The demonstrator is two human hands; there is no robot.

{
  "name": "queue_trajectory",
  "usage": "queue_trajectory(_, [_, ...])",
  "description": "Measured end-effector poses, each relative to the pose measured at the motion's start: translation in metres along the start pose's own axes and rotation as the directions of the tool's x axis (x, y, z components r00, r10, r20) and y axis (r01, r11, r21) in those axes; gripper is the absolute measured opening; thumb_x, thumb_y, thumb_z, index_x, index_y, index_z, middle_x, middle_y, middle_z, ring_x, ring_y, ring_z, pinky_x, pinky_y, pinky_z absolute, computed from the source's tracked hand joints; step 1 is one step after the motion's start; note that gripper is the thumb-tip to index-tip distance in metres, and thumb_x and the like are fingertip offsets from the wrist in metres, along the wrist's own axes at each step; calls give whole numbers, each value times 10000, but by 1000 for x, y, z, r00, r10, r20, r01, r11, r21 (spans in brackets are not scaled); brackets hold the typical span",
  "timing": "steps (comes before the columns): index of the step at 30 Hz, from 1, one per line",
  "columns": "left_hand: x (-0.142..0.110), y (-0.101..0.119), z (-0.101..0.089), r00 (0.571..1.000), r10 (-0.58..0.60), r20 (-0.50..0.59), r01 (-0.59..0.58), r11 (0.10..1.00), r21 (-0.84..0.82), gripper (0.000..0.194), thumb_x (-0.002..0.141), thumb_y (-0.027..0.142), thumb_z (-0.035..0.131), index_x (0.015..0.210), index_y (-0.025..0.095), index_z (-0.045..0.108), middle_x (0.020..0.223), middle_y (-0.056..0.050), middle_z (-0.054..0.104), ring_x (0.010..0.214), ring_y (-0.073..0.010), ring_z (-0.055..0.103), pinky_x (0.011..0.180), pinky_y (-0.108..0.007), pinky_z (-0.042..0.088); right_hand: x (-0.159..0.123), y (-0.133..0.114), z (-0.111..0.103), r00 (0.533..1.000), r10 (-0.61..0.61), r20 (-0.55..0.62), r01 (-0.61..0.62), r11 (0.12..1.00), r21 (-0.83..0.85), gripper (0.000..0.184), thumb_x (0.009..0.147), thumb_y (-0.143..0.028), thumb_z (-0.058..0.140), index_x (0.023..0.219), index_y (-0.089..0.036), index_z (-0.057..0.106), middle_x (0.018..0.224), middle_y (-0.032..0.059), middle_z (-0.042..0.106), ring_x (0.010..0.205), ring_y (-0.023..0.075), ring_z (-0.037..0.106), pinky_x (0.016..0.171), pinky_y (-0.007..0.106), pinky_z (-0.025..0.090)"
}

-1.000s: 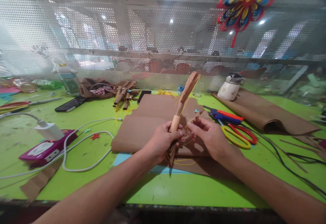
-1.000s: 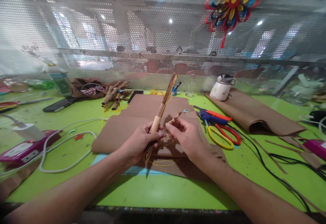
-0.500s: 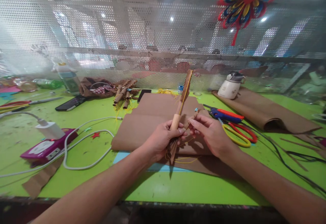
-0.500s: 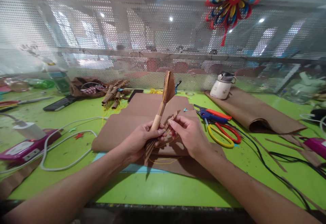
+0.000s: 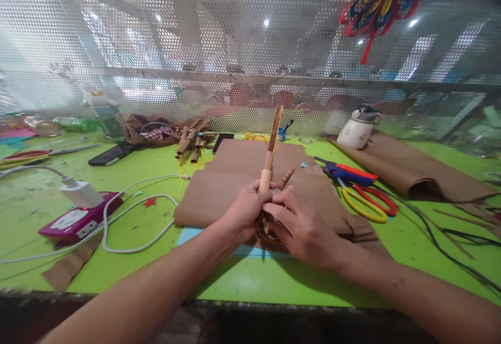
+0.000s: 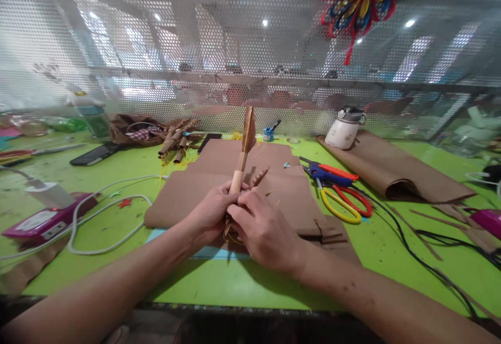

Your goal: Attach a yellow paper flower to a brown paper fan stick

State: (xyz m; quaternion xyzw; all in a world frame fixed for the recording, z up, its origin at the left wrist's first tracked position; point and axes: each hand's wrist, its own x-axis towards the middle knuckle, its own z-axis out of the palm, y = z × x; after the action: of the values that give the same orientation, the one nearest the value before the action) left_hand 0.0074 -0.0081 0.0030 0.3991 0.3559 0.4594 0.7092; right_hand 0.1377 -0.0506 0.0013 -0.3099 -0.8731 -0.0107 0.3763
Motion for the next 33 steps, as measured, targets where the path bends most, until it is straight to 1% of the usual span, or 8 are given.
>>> queue_trajectory(4, [-1, 2, 0, 1000, -14, 13, 14, 1000, -20, 223, 615, 119, 676, 786, 135, 535, 594, 18, 538, 476, -77, 514, 441, -174, 391, -2, 4, -1, 997, -33, -75, 38, 997, 68, 229, 832, -103, 465, 986, -181, 616, 866, 81, 565, 822, 180, 508, 752, 337, 470])
queue_trajectory(7, [-1, 6, 0, 1000, -6, -7, 6, 1000, -29, 210, 628, 104, 657, 784, 138, 521, 599, 9, 556, 475, -84, 528, 460, -187, 421, -3, 5, -10, 982, 154, -111, -117, 951, 287, 188, 832, -143, 504, 977, -196, 611, 891, 66, 594, 821, 165, 553, 742, 306, 480])
queue_trajectory(9, [-1, 7, 0, 1000, 9, -13, -9, 1000, -16, 208, 643, 85, 629, 803, 142, 509, 611, 2, 569, 478, -89, 537, 465, -194, 433, -1, 7, -15, 919, 387, -74, -313, 831, 460, 131, 831, -207, 536, 936, -203, 614, 809, 39, 613, 731, 149, 575, 673, 282, 492])
queue_trajectory(11, [-2, 6, 0, 1000, 16, 9, -16, 1000, 4, 210, 660, 83, 610, 821, 151, 493, 612, 8, 567, 448, -79, 518, 434, -184, 411, 0, 12, -17, 815, 579, 9, -458, 636, 621, 118, 819, -276, 562, 889, -195, 611, 714, 17, 602, 624, 130, 561, 572, 257, 486])
queue_trajectory(14, [-3, 4, 1, 999, 21, 37, -22, 999, 43, 206, 682, 112, 607, 833, 162, 475, 601, 24, 550, 401, -60, 470, 398, -171, 367, 2, 20, -15, 730, 670, 136, -491, 375, 786, 157, 792, -329, 594, 840, -180, 597, 700, 9, 586, 595, 114, 541, 513, 233, 467])
queue_trajectory(17, [-2, 2, 1, 999, 36, 24, -38, 997, 70, 197, 687, 120, 600, 830, 163, 473, 587, 32, 541, 387, -42, 432, 396, -158, 345, 2, 23, -11, 705, 677, 212, -483, 239, 842, 175, 767, -334, 624, 836, -176, 591, 713, 7, 585, 614, 111, 542, 513, 222, 459])
queue_trajectory(25, [-2, 0, 2, 999, 45, 24, -48, 991, 127, 179, 686, 151, 597, 827, 166, 489, 510, 57, 472, 389, -44, 394, 384, -148, 306, 4, 14, -10, 733, 627, 262, -525, 278, 804, 247, 745, -312, 648, 947, -181, 595, 793, 33, 627, 676, 134, 575, 584, 252, 487])
queue_trajectory(33, [-1, -1, 4, 964, 254, -84, -207, 905, 372, 142, 715, 210, 586, 802, 160, 487, 533, 63, 444, 423, -54, 391, 403, -160, 311, 3, 7, -2, 620, 763, 185, -569, 275, 775, 274, 718, -400, 658, 832, -177, 547, 537, -38, 556, 432, 78, 490, 370, 170, 372])
